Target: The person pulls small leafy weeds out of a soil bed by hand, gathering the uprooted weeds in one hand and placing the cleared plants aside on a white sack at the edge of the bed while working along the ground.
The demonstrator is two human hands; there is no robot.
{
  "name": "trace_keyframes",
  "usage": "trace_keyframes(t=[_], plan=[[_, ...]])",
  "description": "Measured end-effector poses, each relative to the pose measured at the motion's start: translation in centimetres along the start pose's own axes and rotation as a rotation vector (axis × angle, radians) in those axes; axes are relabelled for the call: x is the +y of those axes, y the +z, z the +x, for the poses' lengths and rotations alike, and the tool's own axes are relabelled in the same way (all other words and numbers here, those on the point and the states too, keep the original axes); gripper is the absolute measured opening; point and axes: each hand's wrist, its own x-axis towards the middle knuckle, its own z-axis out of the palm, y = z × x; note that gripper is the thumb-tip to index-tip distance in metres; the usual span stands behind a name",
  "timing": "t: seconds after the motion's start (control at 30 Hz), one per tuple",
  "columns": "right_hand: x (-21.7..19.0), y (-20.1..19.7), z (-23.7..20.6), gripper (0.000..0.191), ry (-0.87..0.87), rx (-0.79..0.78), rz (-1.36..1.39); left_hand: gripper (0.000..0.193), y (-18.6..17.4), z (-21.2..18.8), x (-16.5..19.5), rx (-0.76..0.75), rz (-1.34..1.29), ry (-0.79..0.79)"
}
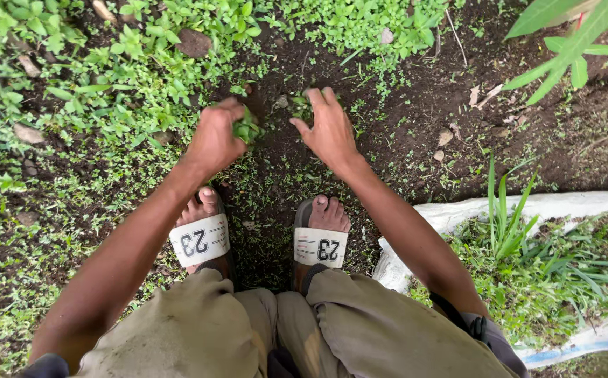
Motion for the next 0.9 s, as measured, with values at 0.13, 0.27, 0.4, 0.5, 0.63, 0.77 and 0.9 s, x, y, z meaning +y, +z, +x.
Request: trace_keyframes(t=[0.13,0.27,0.4,0.5,0.63,0.77,0.9], plan=[[0.2,1.6,0.8,0.032,-0.079,-0.007,-0.066,0.026,-1.6,-2.5,-2.2,0.418,0.068,-0.088],[0.6,2.2,0.7,0.008,-0.147,-0.125,0.002,0.046,-3.7,-4.1,-4.2,0.572,0.121,-0.189],[-1.2,1.9,-1.1,0.015,0.023,-0.391,0.169,0.060,-5.1,-3.3,-4.9,0.592,0.203,-0.114],[-3.3,1.1,-3.2,0.015,0.117,-0.408,0.241,0.043,-4.9,-2.1,-5.3,0.534,0.162,-0.085],[-5.7,0.2,-5.7,0.020,0.078,-0.382,0.361,0.036,-4.7,-1.1,-6.7,0.497,0.174,-0.072],[-7.3,0.0,-7.2,0.021,-0.019,-0.350,0.389,0.041,-5.9,-1.5,-7.6,0.352,0.059,-0.073],[-8.2,0.1,-7.6,0.026,0.055,-0.399,0.392,0.037,-5.8,-4.5,-6.2,0.163,0.010,0.013]])
